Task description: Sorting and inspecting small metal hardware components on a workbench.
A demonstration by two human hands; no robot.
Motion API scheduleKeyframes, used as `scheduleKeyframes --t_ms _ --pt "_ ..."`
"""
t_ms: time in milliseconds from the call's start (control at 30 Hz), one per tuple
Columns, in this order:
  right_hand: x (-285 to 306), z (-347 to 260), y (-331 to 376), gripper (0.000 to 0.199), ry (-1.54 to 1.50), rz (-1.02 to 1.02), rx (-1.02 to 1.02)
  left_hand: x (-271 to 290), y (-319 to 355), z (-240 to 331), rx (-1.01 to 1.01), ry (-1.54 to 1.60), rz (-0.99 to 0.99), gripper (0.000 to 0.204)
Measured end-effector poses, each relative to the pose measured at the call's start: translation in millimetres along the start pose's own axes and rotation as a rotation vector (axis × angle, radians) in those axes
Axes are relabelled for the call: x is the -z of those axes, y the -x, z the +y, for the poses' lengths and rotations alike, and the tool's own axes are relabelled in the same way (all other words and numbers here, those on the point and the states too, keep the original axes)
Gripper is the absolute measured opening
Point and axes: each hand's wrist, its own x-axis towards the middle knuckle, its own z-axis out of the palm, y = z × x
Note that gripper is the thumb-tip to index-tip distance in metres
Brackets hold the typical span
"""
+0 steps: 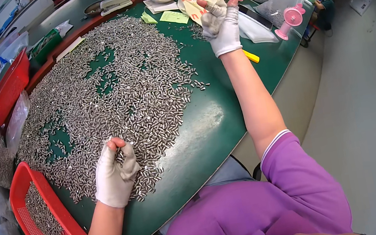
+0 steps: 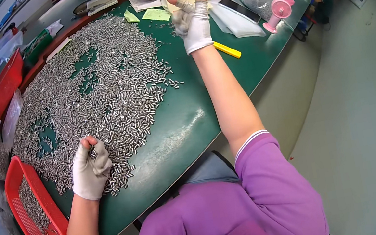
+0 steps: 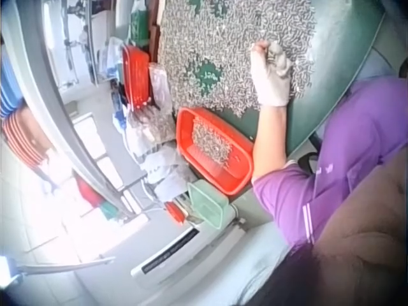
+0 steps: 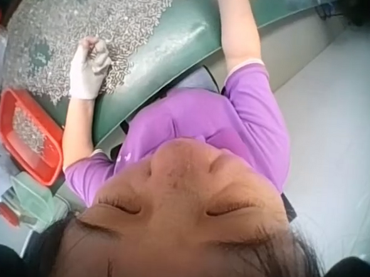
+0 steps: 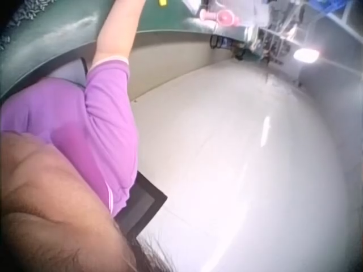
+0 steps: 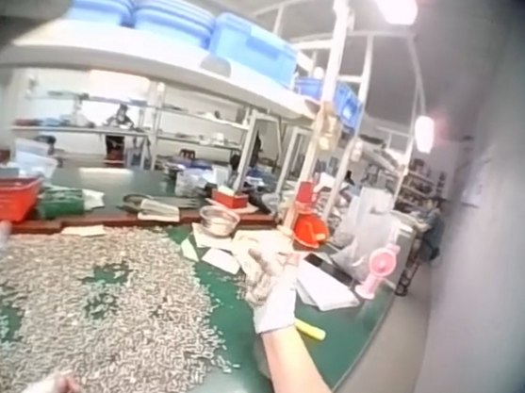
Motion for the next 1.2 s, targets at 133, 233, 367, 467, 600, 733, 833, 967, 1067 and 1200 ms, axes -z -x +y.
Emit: scheduleKeyframes --t_ms 133,233,367,467,600,733,833,967,1067,1200 --pt "-5.0 13.2 0.2 0.101 0.111 -0.102 -0.005 3.4 1.3 1.0 -0.012 0.004 -0.02 0.025" --pt "-6.9 15.7 -0.9 0.079 0.336 -0.039 0.169 2.7 1.8 -1.0 -0.005 0.017 0.012 0.025" --pt "-21.0 7.0 14.1 0.04 0.472 0.06 0.233 1.4 -0.4 -1.6 -0.016 -0.015 -0.036 0.023" --pt "-46.7 5.0 33.4 0.049 0.585 -0.031 0.156 3.0 -0.7 -3.0 -0.03 -0.038 -0.017 0.024" --pt "-73.1 21.5 55.0 0.051 1.152 -0.489 0.398 6.4 0.7 -3.0 -0.027 -0.015 -0.031 0.02" --pt "-88.7 41.1 77.0 0.052 1.524 -0.831 0.38 4.6 2.0 -1.4 -0.015 -0.054 -0.036 0.019" --pt "-86.8 60.6 81.8 0.04 1.454 -0.882 0.451 0.9 3.2 -1.0 -0.02 -0.093 -0.015 0.021" --pt "-101.7 63.8 89.9 0.01 1.469 -0.936 0.447 3.8 3.1 -1.0 -0.009 -0.102 -0.027 0.021" --pt "-100.8 67.3 88.9 0.009 1.442 -0.879 0.506 4.8 2.4 -0.2 -0.007 -0.105 -0.022 0.021" --pt "-97.5 60.8 83.6 0.01 1.34 -0.747 0.566 6.5 0.7 -0.2 0.0 -0.07 -0.048 0.019"
